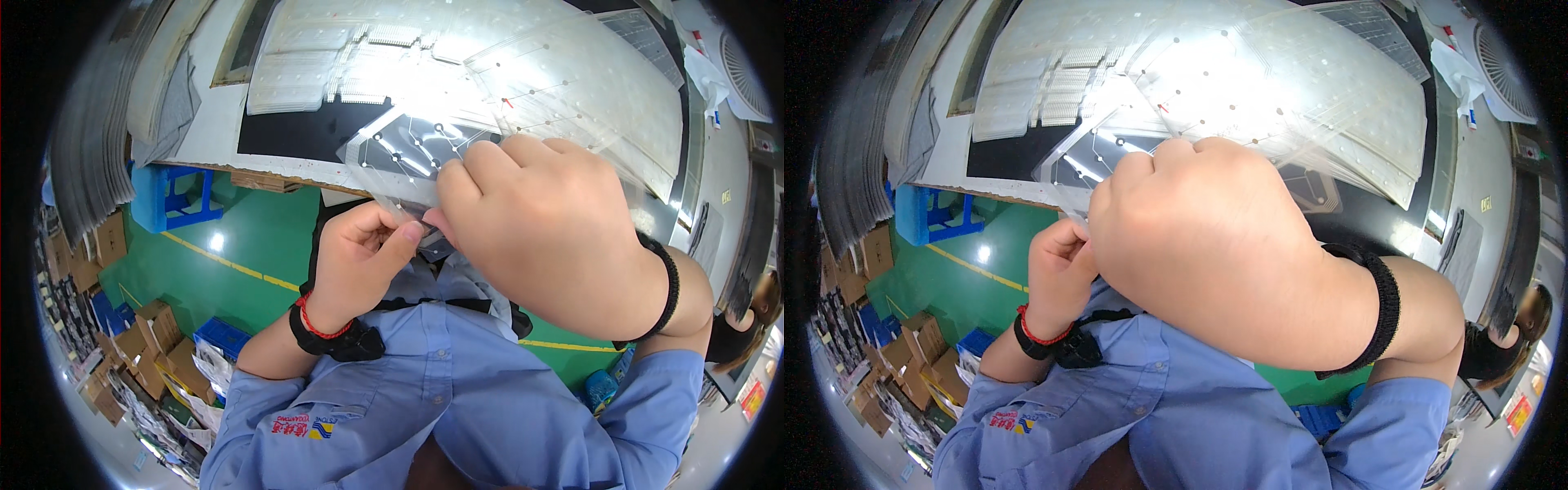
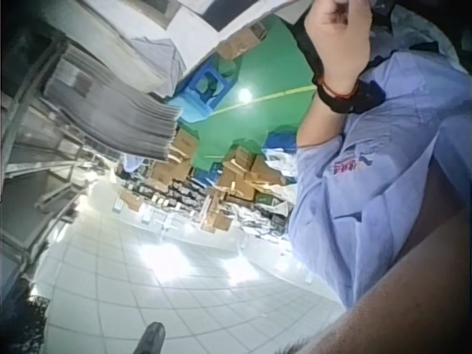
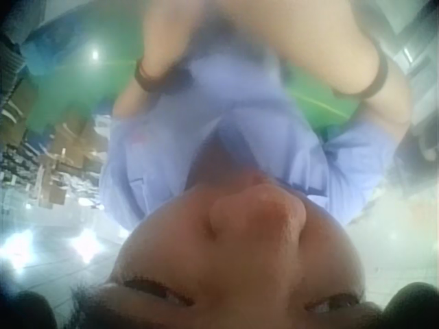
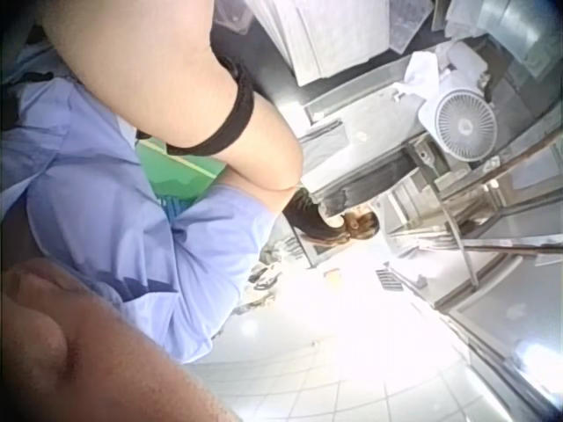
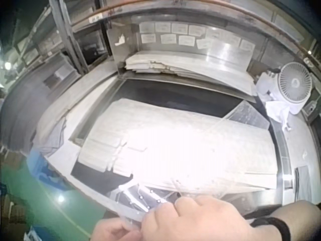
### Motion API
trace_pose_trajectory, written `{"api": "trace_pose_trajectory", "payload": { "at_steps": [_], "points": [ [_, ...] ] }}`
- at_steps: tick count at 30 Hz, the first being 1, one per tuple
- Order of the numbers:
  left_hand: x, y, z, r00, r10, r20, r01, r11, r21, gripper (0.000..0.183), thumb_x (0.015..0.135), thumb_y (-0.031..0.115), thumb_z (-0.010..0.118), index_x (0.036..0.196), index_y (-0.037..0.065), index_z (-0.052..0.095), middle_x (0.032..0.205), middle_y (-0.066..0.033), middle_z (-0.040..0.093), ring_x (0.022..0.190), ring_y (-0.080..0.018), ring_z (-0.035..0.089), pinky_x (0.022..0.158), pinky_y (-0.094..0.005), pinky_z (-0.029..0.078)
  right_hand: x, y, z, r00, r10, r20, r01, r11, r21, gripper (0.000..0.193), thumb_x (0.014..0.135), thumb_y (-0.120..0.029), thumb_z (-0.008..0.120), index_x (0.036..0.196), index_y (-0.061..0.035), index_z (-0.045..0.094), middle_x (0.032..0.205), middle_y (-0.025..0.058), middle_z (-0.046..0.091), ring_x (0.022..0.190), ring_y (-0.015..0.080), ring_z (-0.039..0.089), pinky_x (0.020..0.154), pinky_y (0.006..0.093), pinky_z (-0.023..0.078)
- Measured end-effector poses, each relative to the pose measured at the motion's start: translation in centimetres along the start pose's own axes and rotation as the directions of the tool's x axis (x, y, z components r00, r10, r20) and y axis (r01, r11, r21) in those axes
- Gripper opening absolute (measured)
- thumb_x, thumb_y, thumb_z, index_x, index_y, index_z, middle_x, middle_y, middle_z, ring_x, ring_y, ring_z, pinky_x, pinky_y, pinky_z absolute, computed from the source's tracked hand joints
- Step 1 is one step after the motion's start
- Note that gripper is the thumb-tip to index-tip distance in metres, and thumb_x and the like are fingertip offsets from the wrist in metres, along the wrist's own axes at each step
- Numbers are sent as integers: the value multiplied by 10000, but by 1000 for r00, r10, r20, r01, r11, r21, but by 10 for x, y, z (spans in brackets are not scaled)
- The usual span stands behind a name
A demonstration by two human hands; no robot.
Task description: Inspecting and layering transparent membrane circuits for electronic components.
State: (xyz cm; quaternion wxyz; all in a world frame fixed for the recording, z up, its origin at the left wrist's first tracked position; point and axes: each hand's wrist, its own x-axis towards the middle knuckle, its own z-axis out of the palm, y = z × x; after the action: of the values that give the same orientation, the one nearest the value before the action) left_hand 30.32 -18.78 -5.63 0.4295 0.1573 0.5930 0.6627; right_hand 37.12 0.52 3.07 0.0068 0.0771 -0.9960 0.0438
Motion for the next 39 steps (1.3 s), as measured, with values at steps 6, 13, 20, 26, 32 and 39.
{"api": "trace_pose_trajectory", "payload": {
  "at_steps": [6,13,20,26,32,39],
  "points": [
    [1,-2,-1,1000,15,5,-15,1000,10,72,933,46,606,938,-20,634,805,19,591,689,-12,479,597,-176,382,0,-2,3,999,6,-36,-6,1000,-9,260,667,-281,716,715,-102,533,658,7,477,612,169,539,509,299,444],
    [2,-6,-2,1000,11,13,-12,1000,25,77,933,43,604,949,-27,630,828,11,605,703,-12,485,611,-174,389,4,3,7,999,-41,6,41,999,-16,398,727,-330,702,1009,-62,622,709,12,513,649,166,556,523,296,459],
    [3,-9,-4,1000,-11,17,11,1000,2,80,938,41,595,954,-31,628,856,-1,625,738,-14,509,635,-179,412,9,7,16,997,-77,-17,77,997,22,429,737,-382,691,1013,-59,637,727,16,519,695,180,565,550,309,473],
    [2,-6,-4,999,-27,16,28,1000,-12,91,939,57,599,966,-24,630,849,-9,629,724,-25,525,628,-188,425,5,-1,4,994,-91,-52,94,994,55,211,706,-256,673,668,-105,530,681,14,473,649,166,537,541,297,462],
    [3,-5,-4,999,-16,34,16,1000,-11,98,941,62,597,976,-23,631,844,-5,623,711,-28,521,617,-190,423,0,-4,5,997,-79,1,79,996,40,112,637,-157,613,663,-112,513,675,13,466,633,160,532,544,280,455],
    [1,-2,-5,999,-17,49,20,999,-51,99,949,54,577,977,-24,632,855,7,609,717,-19,493,623,-186,409,1,-4,3,997,-71,-15,71,997,15,115,642,-156,614,690,-111,519,682,15,472,634,162,539,546,283,461]
  ]
}}
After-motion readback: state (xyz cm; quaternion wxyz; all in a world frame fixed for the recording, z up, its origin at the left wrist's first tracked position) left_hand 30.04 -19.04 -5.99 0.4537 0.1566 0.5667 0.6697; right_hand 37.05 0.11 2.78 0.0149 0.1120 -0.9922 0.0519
